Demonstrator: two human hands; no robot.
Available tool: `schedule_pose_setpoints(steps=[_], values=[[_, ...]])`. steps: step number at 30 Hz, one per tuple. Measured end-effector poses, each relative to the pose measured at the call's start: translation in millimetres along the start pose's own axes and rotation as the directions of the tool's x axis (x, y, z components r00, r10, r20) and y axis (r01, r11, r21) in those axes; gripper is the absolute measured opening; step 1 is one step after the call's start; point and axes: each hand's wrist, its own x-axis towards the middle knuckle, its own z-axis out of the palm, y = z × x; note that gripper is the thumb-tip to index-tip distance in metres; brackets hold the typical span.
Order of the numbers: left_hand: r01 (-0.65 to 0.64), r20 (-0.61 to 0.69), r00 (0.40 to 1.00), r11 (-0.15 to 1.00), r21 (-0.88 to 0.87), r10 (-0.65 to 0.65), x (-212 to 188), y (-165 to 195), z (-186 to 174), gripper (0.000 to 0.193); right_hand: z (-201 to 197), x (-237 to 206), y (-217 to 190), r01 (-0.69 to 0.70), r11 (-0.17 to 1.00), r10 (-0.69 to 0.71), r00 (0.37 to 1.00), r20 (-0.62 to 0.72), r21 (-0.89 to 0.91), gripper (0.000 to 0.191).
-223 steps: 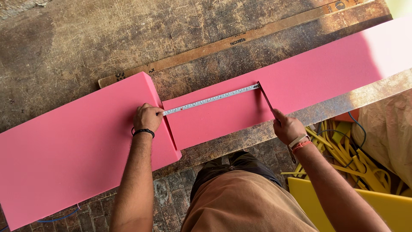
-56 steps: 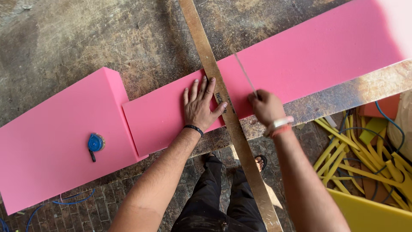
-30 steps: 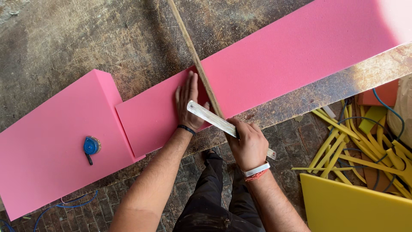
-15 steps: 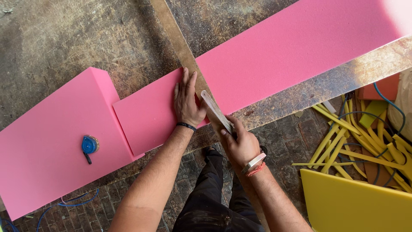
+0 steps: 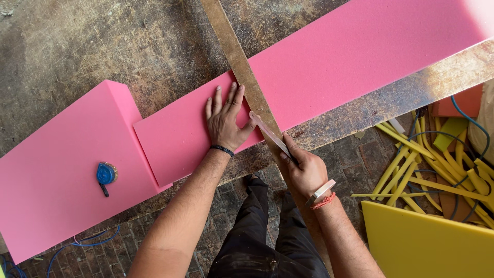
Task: The person measures a long pink foam block with a tape measure and a straightedge, marks it, and saws it into pieces by hand. They separate the cut pieces, reposition them on the workbench, apply spray adhesive to a foam piece with a glue gun, and press the pieces together.
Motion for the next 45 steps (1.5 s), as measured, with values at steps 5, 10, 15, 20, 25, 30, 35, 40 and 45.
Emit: schedule_pose_setpoints(steps=[5, 10, 15, 20, 25, 30, 35, 40, 45], values=[[0.004, -0.014, 1.0, 1.0, -0.025, -0.004, -0.1, -0.1, 0.8, 0.104, 2.4, 0.4, 1.5, 0.038, 0.999, -0.038, 0.999, -0.002, 0.022, 0.052], [0.007, -0.013, 1.0, 1.0, -0.023, -0.007, 0.4, -1.3, 3.4, 0.104, 1.9, -0.4, -1.6, -0.03, 0.999, 0.03, 0.999, 0.012, 0.04, 0.052], [0.003, -0.013, 1.0, 1.0, -0.021, -0.003, -1.0, -1.9, 3.9, 0.103, 0.7, 0.2, -4.2, -0.066, 0.997, 0.065, 0.997, 0.031, 0.029, 0.05], [0.013, 0.015, 1.0, 1.0, 0.028, -0.014, 2.3, -0.6, 0.9, 0.093, -12.8, 7.7, -11.6, -0.022, 0.999, 0.018, 0.99, -0.138, -0.026, 0.036], [0.017, -0.003, 1.0, 1.0, 0.025, -0.017, 5.3, 4.4, -7.8, 0.088, -39.3, 86.3, -34.7, -0.133, 0.987, 0.139, 0.988, -0.07, 0.087, 0.031], [-0.004, -0.011, 1.0, 1.0, 0.021, 0.004, 4.9, 8.7, -15.6, 0.087, -21.4, 199.5, -60.4, 0.056, 0.996, -0.066, 0.984, -0.163, -0.068, 0.05], [0.004, -0.004, 1.0, 1.0, 0.008, -0.004, 5.8, 5.7, -12.2, 0.089, -8.1, 224.9, -48.9, -0.027, 0.986, 0.002, 0.989, -0.151, -0.163, 0.054], [-0.016, 0.025, 1.0, 0.999, 0.041, 0.015, 3.7, 1.8, -6.9, 0.093, -11.4, 226.0, -44.2, -0.017, 0.992, 0.001, 0.992, -0.125, -0.125, 0.05], [-0.018, 0.039, 0.999, 1.0, 0.025, 0.017, 2.9, 0.9, -8.2, 0.092, -11.1, 223.1, -44.6, -0.013, 0.992, -0.003, 0.992, -0.124, -0.124, 0.051]])
